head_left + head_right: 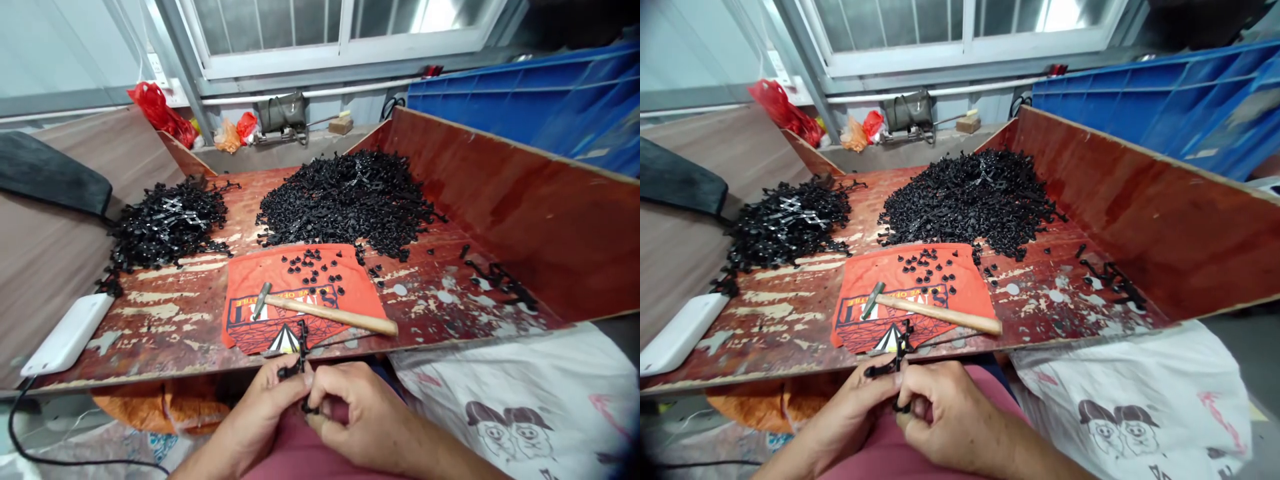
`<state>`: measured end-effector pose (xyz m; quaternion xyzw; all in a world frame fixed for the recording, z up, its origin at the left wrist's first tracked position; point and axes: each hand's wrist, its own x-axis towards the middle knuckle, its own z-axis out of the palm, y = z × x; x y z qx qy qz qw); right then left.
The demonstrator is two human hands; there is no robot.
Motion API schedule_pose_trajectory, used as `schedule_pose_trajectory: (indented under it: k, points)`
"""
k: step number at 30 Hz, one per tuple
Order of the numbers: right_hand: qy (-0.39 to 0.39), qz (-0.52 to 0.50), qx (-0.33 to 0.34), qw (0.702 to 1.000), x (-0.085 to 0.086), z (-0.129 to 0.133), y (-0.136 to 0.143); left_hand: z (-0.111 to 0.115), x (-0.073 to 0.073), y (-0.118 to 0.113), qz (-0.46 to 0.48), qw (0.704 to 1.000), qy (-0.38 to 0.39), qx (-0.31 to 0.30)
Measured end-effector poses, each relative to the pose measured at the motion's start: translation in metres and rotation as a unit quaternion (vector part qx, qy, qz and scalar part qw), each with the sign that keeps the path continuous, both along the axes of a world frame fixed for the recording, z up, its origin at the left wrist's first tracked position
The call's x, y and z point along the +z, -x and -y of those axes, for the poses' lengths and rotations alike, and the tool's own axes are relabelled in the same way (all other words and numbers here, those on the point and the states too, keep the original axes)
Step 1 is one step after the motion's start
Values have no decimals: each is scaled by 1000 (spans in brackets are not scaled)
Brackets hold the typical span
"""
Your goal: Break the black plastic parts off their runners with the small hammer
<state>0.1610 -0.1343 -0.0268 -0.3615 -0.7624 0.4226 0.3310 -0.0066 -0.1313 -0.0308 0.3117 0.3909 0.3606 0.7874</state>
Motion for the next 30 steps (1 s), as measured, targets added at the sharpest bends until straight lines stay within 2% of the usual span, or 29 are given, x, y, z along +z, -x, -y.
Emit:
schedule_pose_trajectory:
  k: [2, 4, 8, 11, 14, 15, 19, 20, 22, 24, 26, 27, 28, 30]
  points:
    - [-9, -1, 14, 1000, -1, 0, 0, 0, -1, 0, -47, 998, -22, -19]
    - [23, -8, 20, 999, -4, 1, -1, 1, -1, 1, -113, 992, -55, -32]
    - [150, -64, 26, 986, -17, 8, -3, 5, 3, 2, -178, 973, -114, -93]
    - [255, -156, 55, 953, -25, 13, -3, 9, 9, 2, -162, 973, -105, -126]
    - [338, -268, 88, 898, -25, 13, -3, 12, 12, 1, -163, 977, -92, -103]
    - [344, -280, 86, 892, -23, 12, -3, 12, 12, 1, -170, 977, -93, -91]
    - [302, -205, 20, 931, -12, 4, -7, 6, 3, 5, -159, 982, -91, -52]
    - [308, -196, 10, 931, -10, 1, -9, 4, 1, 8, -142, 985, -84, -52]
    - [356, -209, 12, 911, -5, -6, -14, -1, 3, 16, -154, 983, -95, -28]
    - [413, -233, 37, 880, -1, -12, -18, -5, 14, 24, -245, 953, -170, 48]
    - [447, -244, 70, 858, 2, -17, -20, -8, 33, 30, -334, 891, -280, 123]
    - [457, -248, 84, 850, 4, -18, -20, -9, 43, 31, -347, 874, -319, 122]
    - [465, -254, 95, 843, 5, -19, -19, -10, 52, 31, -346, 868, -344, 88]
    - [476, -273, 106, 829, 6, -19, -17, -12, 65, 28, -343, 866, -362, -20]
